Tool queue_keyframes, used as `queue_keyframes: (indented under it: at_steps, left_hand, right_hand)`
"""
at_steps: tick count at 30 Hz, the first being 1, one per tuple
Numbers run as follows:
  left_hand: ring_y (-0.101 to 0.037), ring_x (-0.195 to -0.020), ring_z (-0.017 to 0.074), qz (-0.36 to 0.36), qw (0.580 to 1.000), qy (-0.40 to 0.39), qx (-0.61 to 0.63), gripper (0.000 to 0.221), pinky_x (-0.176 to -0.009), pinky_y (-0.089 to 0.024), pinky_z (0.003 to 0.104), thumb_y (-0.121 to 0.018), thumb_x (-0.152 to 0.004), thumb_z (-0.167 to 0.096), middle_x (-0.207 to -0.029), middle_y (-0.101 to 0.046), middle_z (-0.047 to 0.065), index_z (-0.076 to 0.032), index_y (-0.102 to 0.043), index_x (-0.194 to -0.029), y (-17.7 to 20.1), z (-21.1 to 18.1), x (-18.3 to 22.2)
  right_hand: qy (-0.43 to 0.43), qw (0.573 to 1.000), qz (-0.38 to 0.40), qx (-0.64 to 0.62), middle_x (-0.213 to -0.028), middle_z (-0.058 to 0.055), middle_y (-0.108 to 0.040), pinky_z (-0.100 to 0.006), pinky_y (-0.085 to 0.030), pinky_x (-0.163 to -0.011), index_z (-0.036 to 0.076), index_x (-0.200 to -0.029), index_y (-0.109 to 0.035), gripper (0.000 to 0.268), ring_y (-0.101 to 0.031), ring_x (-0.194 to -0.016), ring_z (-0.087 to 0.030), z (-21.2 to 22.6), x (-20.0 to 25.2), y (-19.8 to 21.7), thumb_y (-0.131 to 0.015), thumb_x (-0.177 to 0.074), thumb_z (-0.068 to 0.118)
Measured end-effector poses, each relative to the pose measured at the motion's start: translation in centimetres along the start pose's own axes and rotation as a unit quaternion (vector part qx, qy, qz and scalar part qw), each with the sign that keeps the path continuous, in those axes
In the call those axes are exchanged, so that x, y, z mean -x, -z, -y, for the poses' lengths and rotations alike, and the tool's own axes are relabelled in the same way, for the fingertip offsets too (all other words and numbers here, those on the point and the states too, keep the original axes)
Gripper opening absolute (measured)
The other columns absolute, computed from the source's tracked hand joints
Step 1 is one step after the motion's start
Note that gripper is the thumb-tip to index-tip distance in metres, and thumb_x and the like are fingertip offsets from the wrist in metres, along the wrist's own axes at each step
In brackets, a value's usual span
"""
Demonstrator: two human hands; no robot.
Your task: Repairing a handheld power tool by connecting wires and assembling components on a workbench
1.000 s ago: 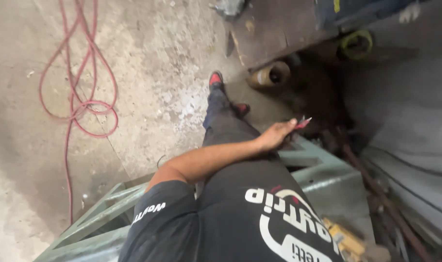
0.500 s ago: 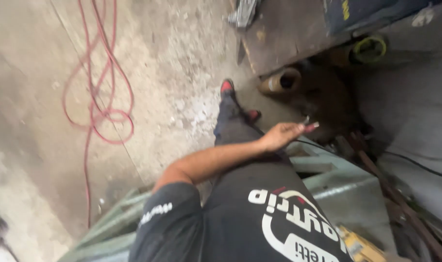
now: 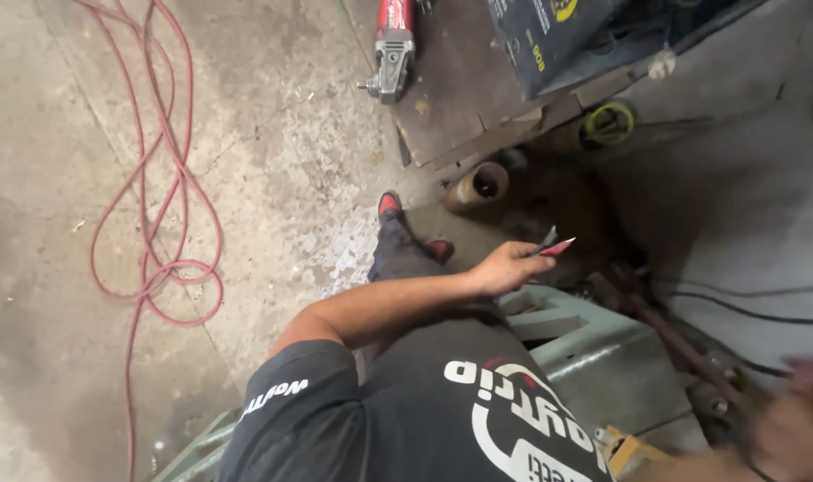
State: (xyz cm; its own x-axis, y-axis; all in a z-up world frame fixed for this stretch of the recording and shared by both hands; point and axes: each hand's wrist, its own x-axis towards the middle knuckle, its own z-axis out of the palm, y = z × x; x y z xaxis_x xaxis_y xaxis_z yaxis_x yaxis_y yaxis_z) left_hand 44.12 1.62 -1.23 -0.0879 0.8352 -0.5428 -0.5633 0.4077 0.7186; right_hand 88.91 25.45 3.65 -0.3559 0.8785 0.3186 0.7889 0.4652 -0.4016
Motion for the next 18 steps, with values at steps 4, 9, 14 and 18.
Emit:
queue_keyframes:
  at_steps: [4, 9, 14, 18]
  left_hand:
    - [-0.051, -0.054, 0.0093, 0.015, 0.992, -0.111, 0.065, 0.032, -0.051, -0.038, 0.025, -0.059, -0.102, -0.043, -0.062, -0.054, 0.0, -0.015, -0.064, -0.087, -1.4, 0.4, -0.7]
    - [-0.065, -0.072, 0.0079, 0.005, 0.977, -0.163, 0.137, 0.031, -0.069, -0.054, 0.024, -0.061, -0.105, -0.036, -0.08, -0.067, -0.002, -0.014, -0.062, -0.084, 1.0, 5.8, -2.3]
    - [-0.067, -0.059, 0.0159, -0.002, 0.991, -0.102, 0.089, 0.033, -0.05, -0.056, 0.026, -0.07, -0.102, -0.039, -0.067, -0.067, 0.008, -0.009, -0.069, -0.088, 2.9, 10.4, -2.6]
    - [-0.058, -0.049, 0.0139, -0.033, 0.99, -0.103, 0.087, 0.035, -0.042, -0.048, 0.025, -0.068, -0.102, -0.041, -0.058, -0.059, 0.006, -0.01, -0.067, -0.085, 4.4, 8.9, -2.3]
  right_hand:
    - [-0.042, 0.988, 0.061, -0.136, -0.093, -0.009, -0.071, -0.039, -0.05, -0.079, 0.005, -0.114, -0.077, 0.023, -0.064, -0.081, -0.024, 22.1, 4.1, -5.5, -0.064, -0.128, 0.019]
    - [-0.047, 0.9, 0.213, -0.378, -0.079, -0.004, -0.071, -0.026, -0.055, -0.066, 0.006, -0.112, -0.072, 0.019, -0.066, -0.066, -0.012, 32.0, 7.0, -10.6, -0.062, -0.106, 0.021]
    - [0.109, 0.956, 0.147, -0.228, -0.067, -0.011, -0.071, -0.041, -0.053, -0.066, 0.008, -0.086, -0.077, 0.013, -0.071, -0.073, -0.035, 32.2, 6.1, -13.2, -0.084, -0.09, 0.019]
    - [0.069, 0.946, 0.23, -0.218, -0.06, 0.002, -0.071, -0.031, -0.056, -0.068, 0.017, -0.086, -0.079, 0.011, -0.072, -0.064, -0.02, 34.0, 4.0, -11.5, -0.077, -0.095, 0.022]
